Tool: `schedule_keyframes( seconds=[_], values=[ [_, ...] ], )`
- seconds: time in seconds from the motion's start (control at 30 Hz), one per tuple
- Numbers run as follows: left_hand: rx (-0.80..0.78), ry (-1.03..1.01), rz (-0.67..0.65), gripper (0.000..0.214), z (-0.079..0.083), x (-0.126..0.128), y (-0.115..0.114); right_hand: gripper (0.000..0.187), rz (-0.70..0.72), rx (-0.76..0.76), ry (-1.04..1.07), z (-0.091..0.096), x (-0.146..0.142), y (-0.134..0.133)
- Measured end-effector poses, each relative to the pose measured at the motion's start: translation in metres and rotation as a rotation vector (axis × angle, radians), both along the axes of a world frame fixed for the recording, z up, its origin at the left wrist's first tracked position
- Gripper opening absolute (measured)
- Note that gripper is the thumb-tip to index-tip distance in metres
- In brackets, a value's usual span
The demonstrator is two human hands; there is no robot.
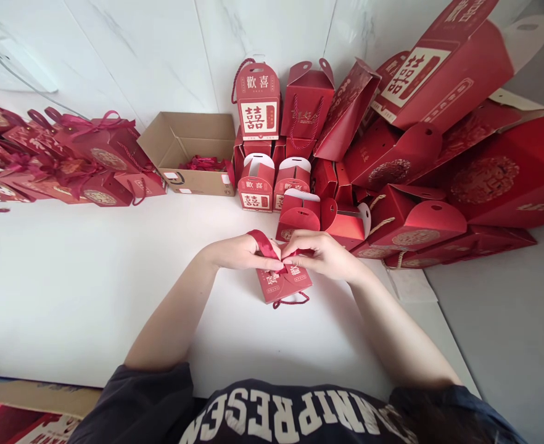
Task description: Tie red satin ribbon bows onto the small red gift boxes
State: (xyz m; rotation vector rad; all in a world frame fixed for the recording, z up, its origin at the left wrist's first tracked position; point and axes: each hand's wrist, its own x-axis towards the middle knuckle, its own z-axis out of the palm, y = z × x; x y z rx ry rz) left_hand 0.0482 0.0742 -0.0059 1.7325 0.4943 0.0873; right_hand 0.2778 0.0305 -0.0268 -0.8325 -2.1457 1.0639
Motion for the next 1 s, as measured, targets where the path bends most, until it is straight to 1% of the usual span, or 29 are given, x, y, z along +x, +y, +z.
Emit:
schedule_keyframes(
  seconds=[0.07, 0.23, 0.4, 0.57, 0.73, 0.87, 0.93, 1.0],
  values=[
    [0.016, -0.001, -0.002, 0.018, 0.0, 0.0, 0.0, 0.014, -0.004, 0.009, -0.01, 0.001, 0.0, -0.001],
    [0.012, 0.067, 0.053, 0.014, 0.002, 0.0, -0.002, 0.012, -0.064, 0.073, -0.004, 0.001, -0.005, -0.005],
    [0.047, 0.096, 0.049, 0.016, 0.0, -0.001, -0.002, 0.012, -0.051, 0.086, -0.032, 0.004, -0.008, -0.008],
    [0.063, 0.111, 0.037, 0.023, 0.002, -0.002, -0.001, 0.014, -0.055, 0.061, -0.06, 0.01, -0.002, -0.008],
    [-0.075, 0.141, 0.08, 0.023, 0.006, -0.003, -0.002, 0.02, -0.082, 0.051, -0.104, 0.014, 0.002, -0.01],
    [-0.16, 0.125, 0.118, 0.021, 0.006, -0.001, -0.002, 0.026, -0.118, 0.039, -0.112, 0.015, 0.0, -0.011],
    [-0.181, 0.122, 0.132, 0.021, 0.006, 0.0, -0.002, 0.027, -0.12, 0.022, -0.095, 0.015, -0.002, -0.012],
    [-0.167, 0.113, 0.135, 0.021, 0.007, 0.001, -0.003, 0.025, -0.11, 0.006, -0.074, 0.014, -0.004, -0.011]
  ],
)
